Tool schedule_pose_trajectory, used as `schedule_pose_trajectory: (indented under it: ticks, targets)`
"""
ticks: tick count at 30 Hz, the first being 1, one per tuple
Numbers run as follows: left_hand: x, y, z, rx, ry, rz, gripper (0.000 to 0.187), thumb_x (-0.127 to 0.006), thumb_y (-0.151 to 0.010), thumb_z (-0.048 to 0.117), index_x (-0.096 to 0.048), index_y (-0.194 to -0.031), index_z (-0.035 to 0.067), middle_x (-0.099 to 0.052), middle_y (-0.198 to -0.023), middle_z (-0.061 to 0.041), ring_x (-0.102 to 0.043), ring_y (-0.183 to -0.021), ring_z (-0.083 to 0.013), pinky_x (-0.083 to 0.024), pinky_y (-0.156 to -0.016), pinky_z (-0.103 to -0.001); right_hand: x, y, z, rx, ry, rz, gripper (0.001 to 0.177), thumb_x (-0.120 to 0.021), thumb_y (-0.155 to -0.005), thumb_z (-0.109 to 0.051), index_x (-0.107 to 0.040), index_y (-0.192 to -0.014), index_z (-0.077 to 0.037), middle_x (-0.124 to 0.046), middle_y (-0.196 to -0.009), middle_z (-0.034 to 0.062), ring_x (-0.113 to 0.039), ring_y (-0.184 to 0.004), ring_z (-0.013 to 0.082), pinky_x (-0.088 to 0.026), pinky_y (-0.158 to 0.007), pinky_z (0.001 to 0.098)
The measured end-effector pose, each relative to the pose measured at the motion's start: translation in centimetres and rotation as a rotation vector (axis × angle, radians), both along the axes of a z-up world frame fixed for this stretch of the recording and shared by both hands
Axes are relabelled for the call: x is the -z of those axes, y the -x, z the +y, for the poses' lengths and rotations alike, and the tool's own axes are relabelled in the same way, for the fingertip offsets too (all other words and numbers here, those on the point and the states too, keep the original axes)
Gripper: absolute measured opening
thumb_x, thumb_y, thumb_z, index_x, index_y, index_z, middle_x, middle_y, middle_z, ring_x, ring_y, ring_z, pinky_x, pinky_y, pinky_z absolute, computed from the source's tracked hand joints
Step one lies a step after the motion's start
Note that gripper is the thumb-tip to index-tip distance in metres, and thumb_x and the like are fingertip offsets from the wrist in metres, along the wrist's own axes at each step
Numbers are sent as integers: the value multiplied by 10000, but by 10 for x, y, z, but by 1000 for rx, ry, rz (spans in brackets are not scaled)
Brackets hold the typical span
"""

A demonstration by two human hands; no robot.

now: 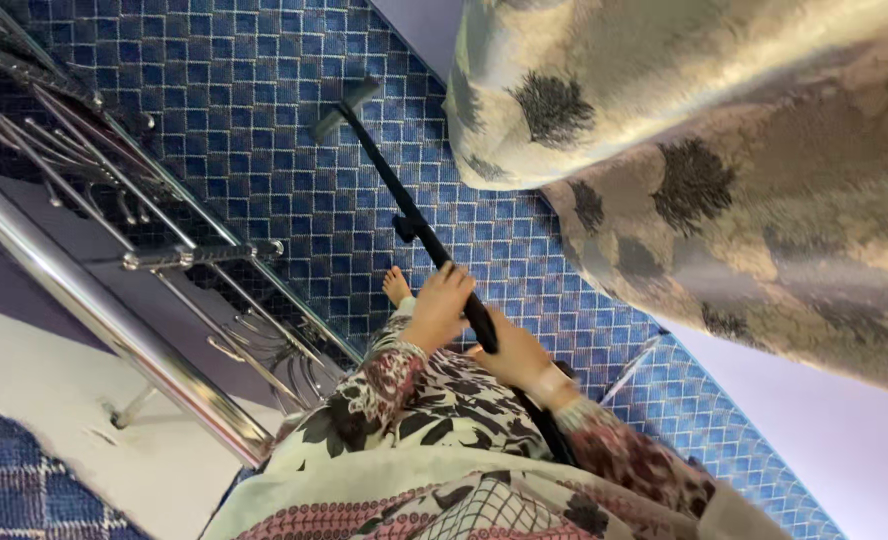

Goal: The person vacuums a patterned blue carpet, moving the vacuum head across the floor and around the base of a metal frame.

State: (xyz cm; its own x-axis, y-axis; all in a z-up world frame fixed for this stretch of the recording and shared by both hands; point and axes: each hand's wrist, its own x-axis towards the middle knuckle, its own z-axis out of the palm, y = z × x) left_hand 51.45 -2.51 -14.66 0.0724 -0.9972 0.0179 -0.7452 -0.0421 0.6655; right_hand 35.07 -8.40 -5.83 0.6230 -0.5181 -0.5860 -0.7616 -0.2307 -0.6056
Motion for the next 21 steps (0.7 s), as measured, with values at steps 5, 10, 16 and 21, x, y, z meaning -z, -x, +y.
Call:
schedule_pose_trajectory:
  ticks: [5, 10, 16, 21]
  targets:
    - [41, -85, -37, 11, -109, -114, 638, -865, -577, 102, -616, -1162, 48, -596, -1295, -162, -498, -1289, -484, -447, -1080, -508, 11, -108, -26, -93, 227, 200, 721, -673, -891, -199, -329, -1525, -174, -677, -1004, 274, -701, -831, 471, -572, -716, 575]
    - [50, -133, -63, -40, -108, -221, 478, -859, -700, 116, -638, -1122, 85, -644, -1211, -131, -553, -1271, -461, -475, -1049, -479, -4, -165, -48, -170, 268, 242, 879, -620, -880, -117, -199, -1642, -237, -696, -932, 275, -702, -837, 444, -582, -720, 556]
    - [17, -92, -43, -1, -15, -116, 462, -869, -621, 179, -661, -1023, 87, -675, -1092, -108, -615, -1160, -408, -510, -1074, -475, -6, -104, -48, -233, 271, 165, 767, -681, -799, -163, -393, -1510, -182, -716, -926, 263, -702, -846, 459, -567, -757, 575]
    - [-17, 9, -14, 57, -64, -76, 440, -871, -637, 244, -676, -1003, 98, -676, -1058, -111, -635, -1053, -391, -562, -810, -488, -32, 7, -32, -331, 244, 198, 745, -677, -819, -242, -392, -1507, -209, -717, -906, 265, -698, -809, 471, -559, -753, 588]
